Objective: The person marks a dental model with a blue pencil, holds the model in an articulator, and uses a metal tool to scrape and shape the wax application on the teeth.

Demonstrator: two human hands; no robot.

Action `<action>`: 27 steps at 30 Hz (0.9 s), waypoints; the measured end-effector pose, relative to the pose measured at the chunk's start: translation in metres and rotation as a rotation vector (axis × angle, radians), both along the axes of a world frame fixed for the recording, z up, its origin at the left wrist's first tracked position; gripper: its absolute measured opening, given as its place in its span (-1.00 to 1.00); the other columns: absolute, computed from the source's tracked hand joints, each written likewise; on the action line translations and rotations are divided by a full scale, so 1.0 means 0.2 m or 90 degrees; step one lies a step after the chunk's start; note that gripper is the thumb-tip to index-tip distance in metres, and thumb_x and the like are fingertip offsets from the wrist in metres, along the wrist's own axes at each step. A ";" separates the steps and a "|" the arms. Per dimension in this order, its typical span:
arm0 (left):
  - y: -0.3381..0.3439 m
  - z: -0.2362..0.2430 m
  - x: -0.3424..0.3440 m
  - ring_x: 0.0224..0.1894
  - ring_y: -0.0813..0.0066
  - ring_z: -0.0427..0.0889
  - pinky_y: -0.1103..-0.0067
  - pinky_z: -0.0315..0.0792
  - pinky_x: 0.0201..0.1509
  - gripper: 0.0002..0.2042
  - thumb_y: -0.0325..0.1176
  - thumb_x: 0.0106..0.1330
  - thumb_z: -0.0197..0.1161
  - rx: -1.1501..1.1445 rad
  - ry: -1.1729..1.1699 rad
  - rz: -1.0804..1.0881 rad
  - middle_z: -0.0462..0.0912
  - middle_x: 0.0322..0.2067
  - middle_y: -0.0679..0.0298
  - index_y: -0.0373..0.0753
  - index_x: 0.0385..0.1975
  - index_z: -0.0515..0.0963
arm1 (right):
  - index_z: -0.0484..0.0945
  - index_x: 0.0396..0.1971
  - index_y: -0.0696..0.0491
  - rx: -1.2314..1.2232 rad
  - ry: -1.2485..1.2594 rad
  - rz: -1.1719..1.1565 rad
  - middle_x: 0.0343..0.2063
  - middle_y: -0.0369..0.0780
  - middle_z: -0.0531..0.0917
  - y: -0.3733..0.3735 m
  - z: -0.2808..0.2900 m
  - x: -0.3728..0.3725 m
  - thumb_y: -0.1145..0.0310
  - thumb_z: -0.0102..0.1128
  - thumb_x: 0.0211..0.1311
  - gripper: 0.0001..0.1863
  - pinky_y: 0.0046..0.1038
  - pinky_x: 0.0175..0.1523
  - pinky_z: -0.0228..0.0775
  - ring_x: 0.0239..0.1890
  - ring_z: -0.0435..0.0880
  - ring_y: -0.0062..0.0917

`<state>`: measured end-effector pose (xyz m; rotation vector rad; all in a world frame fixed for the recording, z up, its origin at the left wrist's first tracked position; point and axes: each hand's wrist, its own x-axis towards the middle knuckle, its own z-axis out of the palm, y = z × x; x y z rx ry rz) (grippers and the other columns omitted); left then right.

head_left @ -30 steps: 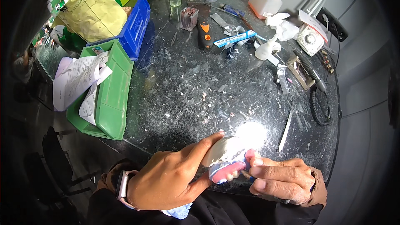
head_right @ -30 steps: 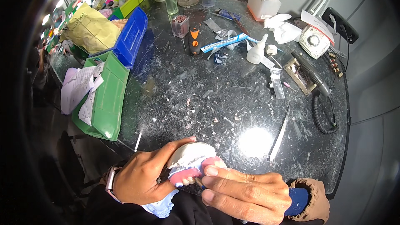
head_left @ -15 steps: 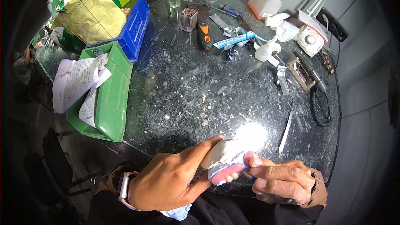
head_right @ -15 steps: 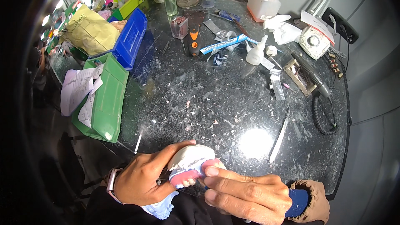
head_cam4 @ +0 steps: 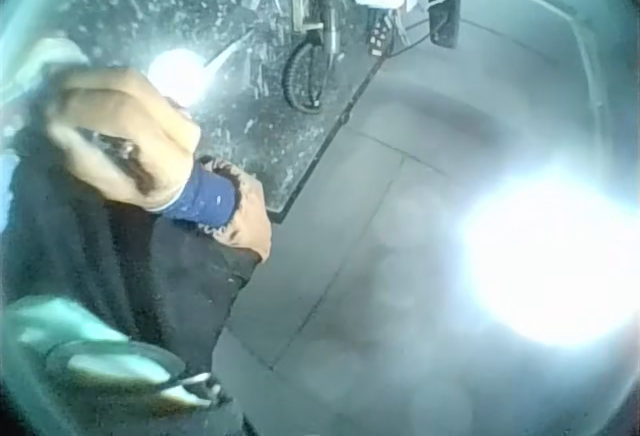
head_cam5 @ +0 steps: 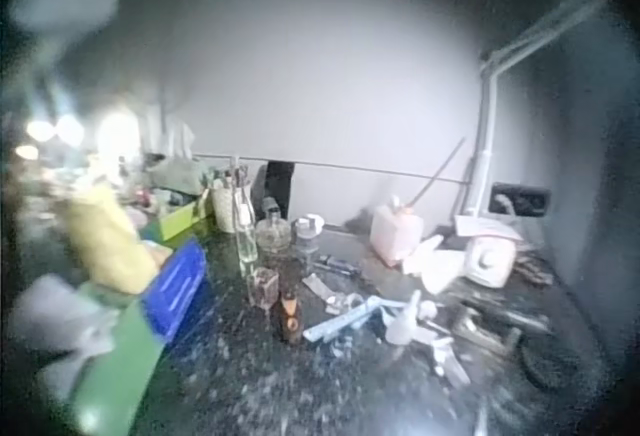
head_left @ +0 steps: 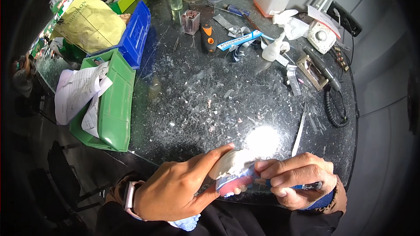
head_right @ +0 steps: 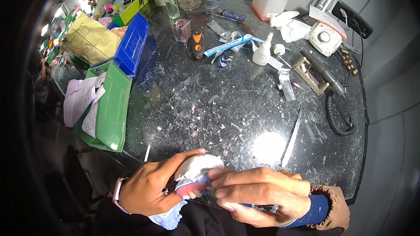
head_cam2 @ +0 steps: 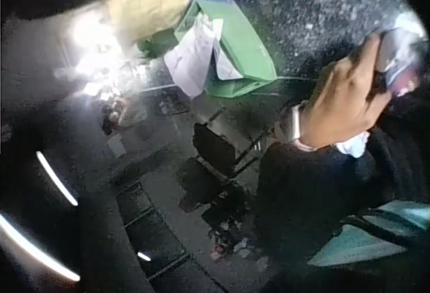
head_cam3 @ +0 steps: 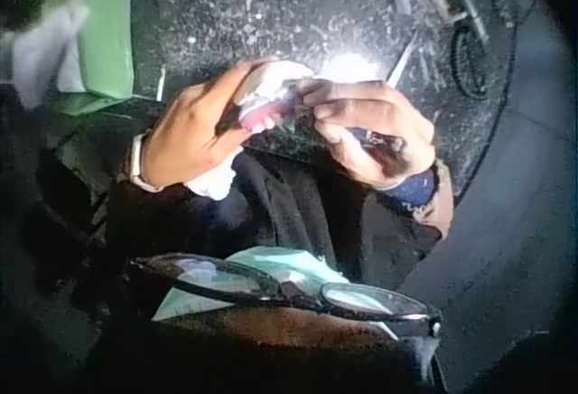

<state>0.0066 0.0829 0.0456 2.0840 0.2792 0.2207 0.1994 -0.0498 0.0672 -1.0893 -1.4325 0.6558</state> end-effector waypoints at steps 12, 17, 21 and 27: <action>0.01 0.03 0.02 -0.29 0.00 0.66 0.40 0.56 -0.31 -0.39 -0.35 0.16 0.29 -0.025 0.021 0.003 0.56 -0.21 -0.21 -0.46 0.17 0.21 | 0.52 -0.33 0.29 0.013 -0.040 0.040 -0.37 0.01 0.60 0.00 -0.01 0.02 0.59 0.22 0.10 -0.86 -0.17 -0.09 0.60 -0.18 0.64 -0.07; 0.01 0.02 0.02 -0.24 0.00 0.65 0.41 0.56 -0.26 -0.36 -0.38 0.13 0.29 -0.031 0.034 -0.006 0.54 -0.16 -0.21 -0.46 0.19 0.18 | 0.52 -0.33 0.26 0.009 -0.030 0.038 -0.35 -0.01 0.61 0.01 -0.03 0.02 0.57 0.23 0.11 -0.86 -0.18 -0.10 0.61 -0.20 0.66 -0.09; 0.00 0.02 0.01 -0.14 0.08 0.65 0.46 0.54 -0.17 -0.42 -0.37 0.14 0.27 -0.041 0.029 0.025 0.58 -0.13 -0.07 -0.38 0.17 0.25 | 0.58 -0.28 0.26 -0.013 -0.012 0.025 -0.28 0.02 0.64 0.00 0.00 0.01 0.59 0.27 0.04 -0.81 -0.36 -0.14 0.62 -0.16 0.67 -0.19; 0.00 0.02 0.00 -0.19 0.02 0.64 0.40 0.56 -0.20 -0.36 -0.46 0.09 0.25 -0.017 0.019 -0.001 0.52 -0.11 -0.21 -0.44 0.19 0.17 | 0.52 -0.34 0.23 -0.040 -0.090 0.021 -0.34 -0.01 0.61 0.01 0.02 0.03 0.52 0.26 0.10 -0.85 -0.22 -0.13 0.61 -0.21 0.67 -0.12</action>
